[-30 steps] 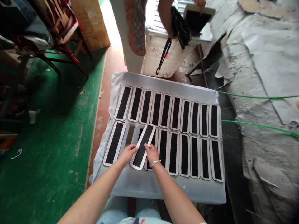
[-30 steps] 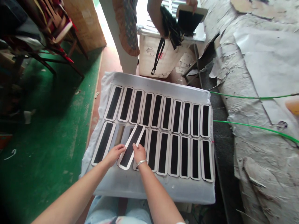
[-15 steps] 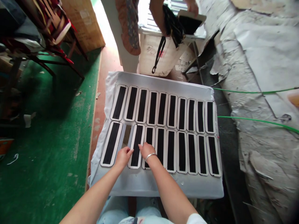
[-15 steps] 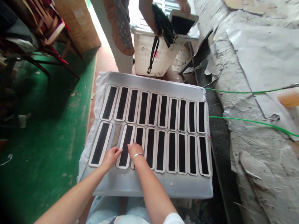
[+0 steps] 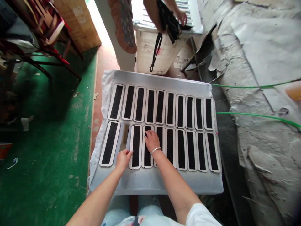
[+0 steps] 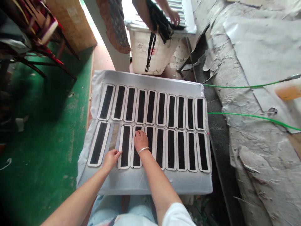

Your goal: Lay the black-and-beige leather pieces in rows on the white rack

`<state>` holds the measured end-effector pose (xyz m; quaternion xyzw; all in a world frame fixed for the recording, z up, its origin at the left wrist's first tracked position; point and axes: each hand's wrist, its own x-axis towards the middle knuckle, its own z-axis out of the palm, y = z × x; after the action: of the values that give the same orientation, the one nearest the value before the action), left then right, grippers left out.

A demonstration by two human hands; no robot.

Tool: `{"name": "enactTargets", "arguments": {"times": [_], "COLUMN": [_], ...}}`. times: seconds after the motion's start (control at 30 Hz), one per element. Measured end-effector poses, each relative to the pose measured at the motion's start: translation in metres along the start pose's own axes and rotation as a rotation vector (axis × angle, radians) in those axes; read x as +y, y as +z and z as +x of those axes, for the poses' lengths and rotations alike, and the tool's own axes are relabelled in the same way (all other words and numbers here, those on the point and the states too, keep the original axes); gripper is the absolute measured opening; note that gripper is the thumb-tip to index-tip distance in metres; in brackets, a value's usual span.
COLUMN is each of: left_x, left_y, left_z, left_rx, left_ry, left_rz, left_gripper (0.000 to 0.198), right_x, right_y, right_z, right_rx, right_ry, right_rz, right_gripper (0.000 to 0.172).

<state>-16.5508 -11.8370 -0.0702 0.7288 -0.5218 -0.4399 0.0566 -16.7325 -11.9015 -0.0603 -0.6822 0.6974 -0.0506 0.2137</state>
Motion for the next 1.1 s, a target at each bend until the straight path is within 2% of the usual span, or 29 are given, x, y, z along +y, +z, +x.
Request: {"name": "enactTargets", "arguments": {"times": [0.13,0.3,0.43,0.6,0.7,0.87,0.93,1.0,1.1], "left_x": [-0.001,-0.001,0.002,0.012,0.017,0.021,0.026,0.033,0.029], "left_y": [-0.002,-0.009,-0.014,-0.022,-0.024,-0.023,-0.023,-0.025,-0.026], "left_z": [0.003,0.014,0.016,0.023,0.03,0.036,0.034,0.025,-0.012], "left_rx": [0.013,-0.026,-0.075,-0.142,-0.173,-0.168,-0.142,-0.108,-0.068], "left_ry": [0.016,0.031,0.043,0.048,0.015,-0.045,-0.067,-0.075,-0.047], "left_rz": [0.008,0.057,0.144,0.278,0.327,0.318,0.28,0.221,0.099], "left_gripper": [0.034,0.032,0.032,0.027,0.025,0.024,0.023,0.022,0.023], "right_x": [0.0,0.001,0.0,-0.005,-0.006,-0.014,-0.025,-0.039,-0.053], "right_y": [0.006,0.001,-0.002,0.003,0.008,0.008,0.005,0.002,0.004], "right_z": [0.011,0.022,0.025,0.025,0.024,0.026,0.026,0.02,-0.014], "right_rx": [-0.039,-0.141,-0.143,-0.207,-0.26,-0.352,-0.384,-0.38,-0.391], "right_ry": [-0.194,-0.248,-0.289,-0.437,-0.446,-0.396,-0.346,-0.296,-0.327], "right_rz": [-0.08,-0.141,-0.161,-0.227,-0.286,-0.341,-0.364,-0.377,-0.341], "right_gripper": [0.042,0.049,0.051,0.06,0.067,0.068,0.067,0.057,0.049]}}
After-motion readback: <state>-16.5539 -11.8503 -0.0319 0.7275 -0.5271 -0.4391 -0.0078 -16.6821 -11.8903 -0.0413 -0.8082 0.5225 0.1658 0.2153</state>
